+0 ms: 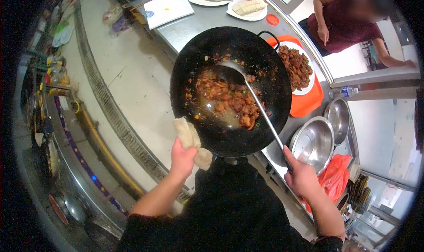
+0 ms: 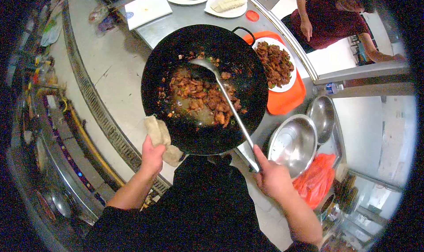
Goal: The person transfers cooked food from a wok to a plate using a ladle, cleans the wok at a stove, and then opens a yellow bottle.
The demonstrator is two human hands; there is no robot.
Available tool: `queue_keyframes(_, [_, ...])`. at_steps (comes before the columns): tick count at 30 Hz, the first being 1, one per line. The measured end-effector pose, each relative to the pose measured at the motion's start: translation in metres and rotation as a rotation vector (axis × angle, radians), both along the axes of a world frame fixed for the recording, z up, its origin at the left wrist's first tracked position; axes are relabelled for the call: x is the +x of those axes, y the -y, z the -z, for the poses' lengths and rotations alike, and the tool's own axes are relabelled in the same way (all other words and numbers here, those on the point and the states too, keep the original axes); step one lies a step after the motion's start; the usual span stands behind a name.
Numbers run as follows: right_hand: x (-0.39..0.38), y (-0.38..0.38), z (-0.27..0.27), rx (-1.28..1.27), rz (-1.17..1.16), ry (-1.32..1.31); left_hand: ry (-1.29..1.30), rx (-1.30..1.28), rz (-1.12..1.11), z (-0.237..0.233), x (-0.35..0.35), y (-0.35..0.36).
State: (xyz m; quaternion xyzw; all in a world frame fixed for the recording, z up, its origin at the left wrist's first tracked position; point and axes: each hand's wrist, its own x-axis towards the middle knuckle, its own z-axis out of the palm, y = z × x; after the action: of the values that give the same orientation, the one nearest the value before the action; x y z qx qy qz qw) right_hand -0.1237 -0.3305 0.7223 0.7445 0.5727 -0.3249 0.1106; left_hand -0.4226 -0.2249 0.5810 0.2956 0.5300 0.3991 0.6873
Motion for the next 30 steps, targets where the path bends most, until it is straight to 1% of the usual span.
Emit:
queue_keyframes(4, [-0.005,0.011,0.020,0.055,-0.039,0.102,-0.021,-0.007,0.026,0.003,-0.004,-0.003])
queue_keyframes(7, [-0.006,0.014,0.031,0.106,0.020,0.117,-0.043,0.014,0.034,-0.003,-0.003,-0.004])
queue_keyframes(9, [-0.014,0.013,0.030,0.023,0.196,-0.019,-0.081,0.010,0.052,-0.007,0.000,-0.004])
queue_keyframes(10, [-0.019,0.015,0.030,0.023,0.197,-0.018,-0.081,0.010,0.053,-0.007,0.001,-0.004])
queue_keyframes(12, [-0.029,0.022,0.029,-0.019,0.199,-0.112,-0.098,0.037,0.070,-0.005,0.003,-0.004])
queue_keyframes(13, [-0.026,0.026,0.031,0.017,0.317,-0.262,-0.098,0.037,0.071,-0.005,0.003,-0.005])
queue_keyframes(14, [-0.024,0.022,0.029,0.017,0.318,-0.261,-0.108,0.048,0.088,-0.006,0.004,-0.006])
queue_keyframes(16, [-0.019,0.011,0.026,-0.052,0.527,-0.421,-0.119,0.059,0.101,-0.008,0.004,-0.007])
queue_keyframes(18, [-0.008,0.016,0.037,-0.009,0.509,-0.418,-0.108,0.055,0.100,-0.011,0.004,-0.007])
queue_keyframes(20, [0.002,0.014,0.041,0.037,0.256,-0.196,-0.151,0.077,0.131,-0.015,0.003,-0.010])
queue_keyframes(21, [0.007,0.010,0.045,0.064,0.197,-0.156,-0.193,0.098,0.163,-0.016,0.002,-0.012])
queue_keyframes(25, [0.012,-0.001,0.033,0.037,0.175,-0.211,-0.210,0.097,0.180,-0.015,0.000,-0.014])
queue_keyframes(27, [0.011,-0.004,0.018,-0.086,0.462,-0.611,-0.128,0.096,0.143,-0.013,0.001,-0.013])
queue_keyframes(28, [0.011,-0.005,0.011,-0.087,0.459,-0.611,-0.129,0.096,0.140,-0.013,0.001,-0.012])
queue_keyframes(30, [0.011,-0.007,0.001,-0.237,0.783,-0.983,-0.101,0.065,0.151,-0.014,0.003,-0.012])
